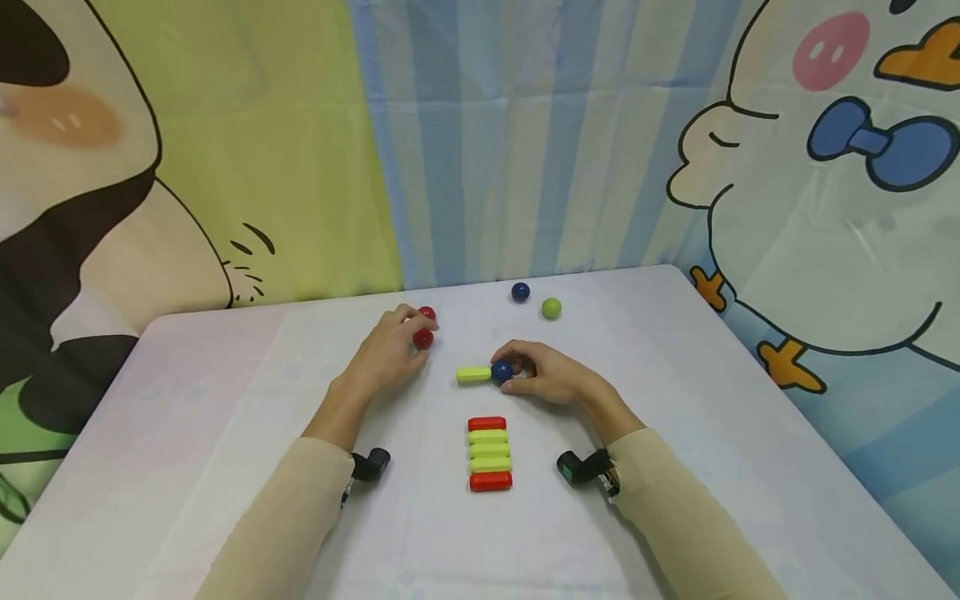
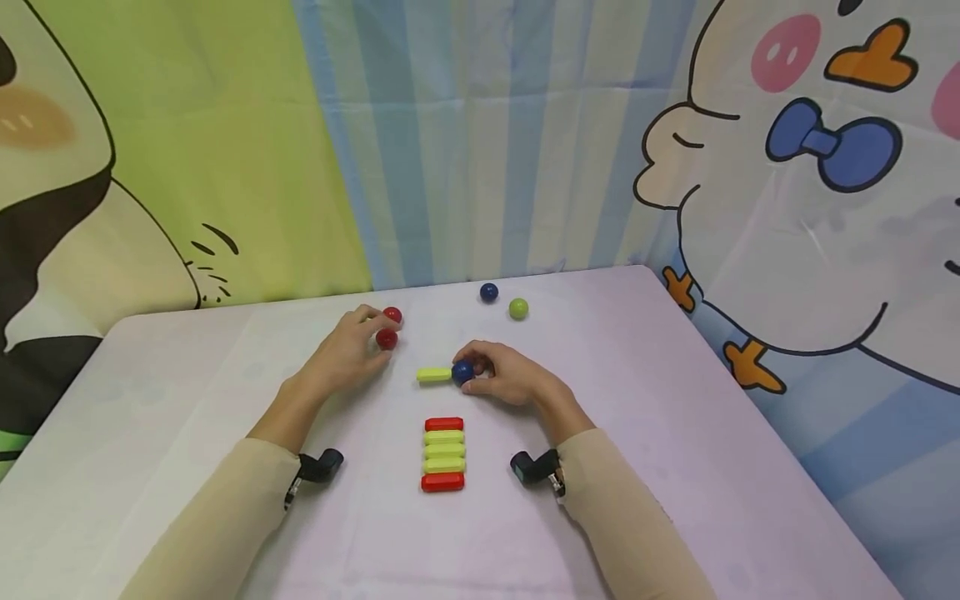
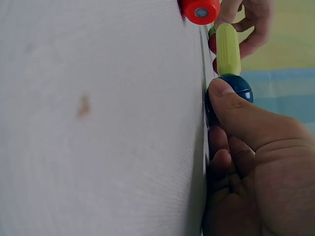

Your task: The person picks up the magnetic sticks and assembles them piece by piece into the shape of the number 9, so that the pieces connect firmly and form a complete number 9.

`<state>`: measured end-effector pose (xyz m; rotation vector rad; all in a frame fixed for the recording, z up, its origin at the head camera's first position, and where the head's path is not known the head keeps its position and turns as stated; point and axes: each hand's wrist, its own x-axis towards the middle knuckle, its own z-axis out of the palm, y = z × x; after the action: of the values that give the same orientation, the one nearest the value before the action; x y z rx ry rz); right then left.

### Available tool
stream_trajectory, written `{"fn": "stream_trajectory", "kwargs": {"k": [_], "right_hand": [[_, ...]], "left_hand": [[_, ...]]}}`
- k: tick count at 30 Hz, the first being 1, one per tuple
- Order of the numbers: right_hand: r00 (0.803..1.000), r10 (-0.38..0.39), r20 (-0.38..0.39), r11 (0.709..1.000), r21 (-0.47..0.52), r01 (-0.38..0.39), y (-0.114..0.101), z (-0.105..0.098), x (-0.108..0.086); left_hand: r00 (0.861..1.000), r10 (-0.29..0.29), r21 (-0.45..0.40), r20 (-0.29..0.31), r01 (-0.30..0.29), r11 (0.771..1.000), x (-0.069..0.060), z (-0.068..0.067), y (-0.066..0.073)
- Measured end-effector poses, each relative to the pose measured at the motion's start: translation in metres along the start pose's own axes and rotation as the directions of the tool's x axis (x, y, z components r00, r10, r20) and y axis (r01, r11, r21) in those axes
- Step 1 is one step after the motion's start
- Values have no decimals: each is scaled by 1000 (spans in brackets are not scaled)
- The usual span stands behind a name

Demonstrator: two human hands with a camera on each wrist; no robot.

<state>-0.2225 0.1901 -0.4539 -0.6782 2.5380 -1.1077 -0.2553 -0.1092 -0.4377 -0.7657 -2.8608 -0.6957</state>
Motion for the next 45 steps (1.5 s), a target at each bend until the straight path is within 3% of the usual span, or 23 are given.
{"fn": "stream_trajectory", "kwargs": {"k": [5,8,15,21,29,34,38,41,45], "right_hand": [[1000,25,2,1000,0,-25,1,5,-1],[1000,20,-11,1000,2,-20,0,6,-1],[999,28,-19,1000,-4,-28,-1,4,0],[999,44,-2,999,-3,-44,0,8,-5],[999,38,-16,999,-16,-38,1,6,-3],[999,28,-20,1000,-11,-29,-3,4,2],[999,41,-14,999,-9,-41,-2,4,2],[999,39,-16,999,-11,-39,-1,4,3],[999,46,-27,999,-8,-46,-1,6,3]], "left_hand": [[999,-18,77,48,15,997,-3,3,-1],[999,-29,83,46,25,996,-4,2,0],[999,-43,30,32,42,999,-3,-1,1],[996,-75,5,48,75,997,-9,9,-2],[993,-70,31,98,67,997,-12,0,-3],[985,-61,-24,159,65,998,-14,-12,-5],[979,-49,-89,198,67,994,-18,-13,-5],[976,-55,-98,209,77,992,-21,-12,-4],[975,-26,-99,222,49,994,-23,-10,-4]]}}
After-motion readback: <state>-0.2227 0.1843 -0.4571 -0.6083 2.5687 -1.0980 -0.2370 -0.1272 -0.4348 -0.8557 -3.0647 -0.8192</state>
